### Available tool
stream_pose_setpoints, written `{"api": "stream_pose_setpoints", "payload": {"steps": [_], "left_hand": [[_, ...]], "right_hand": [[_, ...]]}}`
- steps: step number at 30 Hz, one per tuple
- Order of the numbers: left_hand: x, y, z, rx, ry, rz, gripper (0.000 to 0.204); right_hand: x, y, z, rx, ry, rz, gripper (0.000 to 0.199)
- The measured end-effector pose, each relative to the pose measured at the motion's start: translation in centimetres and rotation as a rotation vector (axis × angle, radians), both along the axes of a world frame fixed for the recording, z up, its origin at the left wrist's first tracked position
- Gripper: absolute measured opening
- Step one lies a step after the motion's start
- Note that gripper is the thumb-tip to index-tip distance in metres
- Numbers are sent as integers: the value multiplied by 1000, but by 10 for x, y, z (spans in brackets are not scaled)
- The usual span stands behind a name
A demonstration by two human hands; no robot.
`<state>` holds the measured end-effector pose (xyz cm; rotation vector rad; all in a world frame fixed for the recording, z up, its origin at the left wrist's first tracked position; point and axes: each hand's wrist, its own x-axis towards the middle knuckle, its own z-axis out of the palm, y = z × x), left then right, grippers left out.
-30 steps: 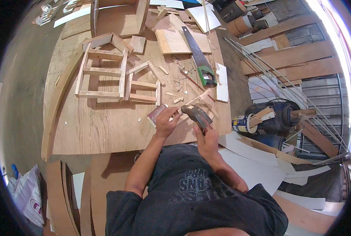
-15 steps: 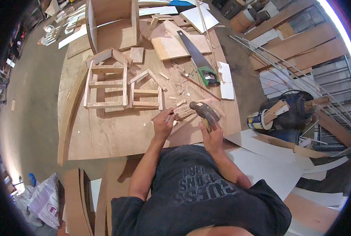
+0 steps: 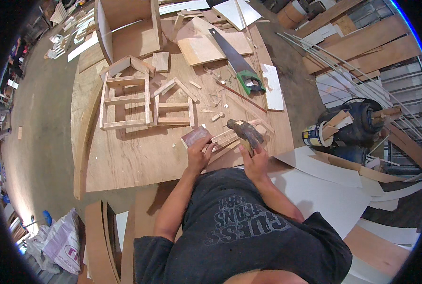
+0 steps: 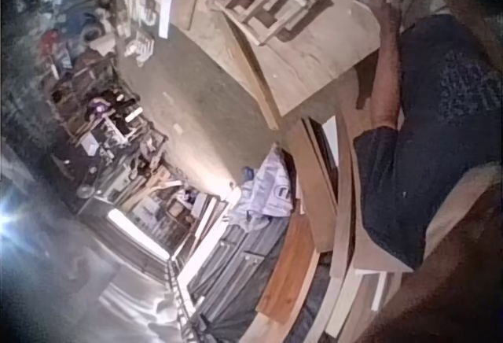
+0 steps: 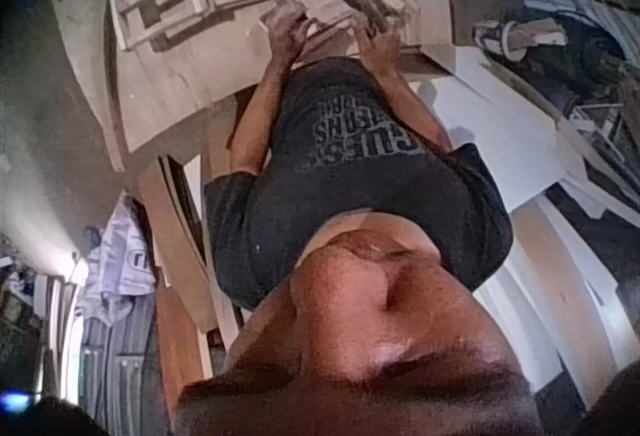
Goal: The person assembles pieces of a wooden structure by hand, holding wooden components together and driving nails into the wood with a hammer to secure them.
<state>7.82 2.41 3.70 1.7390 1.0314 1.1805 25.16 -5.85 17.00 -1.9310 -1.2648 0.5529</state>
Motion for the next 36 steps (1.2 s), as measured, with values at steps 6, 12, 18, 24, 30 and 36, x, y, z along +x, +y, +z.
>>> {"api": "stream_pose_setpoints", "payload": {"steps": [6,12,18,24,30,36], "left_hand": [[1,-4,10,-59,-33,15,32],[4,17,21,114,3,94,33],[9,29,20,66,-20,49,33],[10,22,14,67,39,1,33],[10,20,9,75,59,42,36],[9,21,3,57,106,72,37]], "right_hand": [[3,-4,-10,17,79,-23,42],[-1,-1,-1,1,47,18,41],[0,3,5,22,55,23,42],[1,5,7,47,84,21,43],[5,6,6,18,112,10,44],[5,9,13,-101,96,57,45]]}}
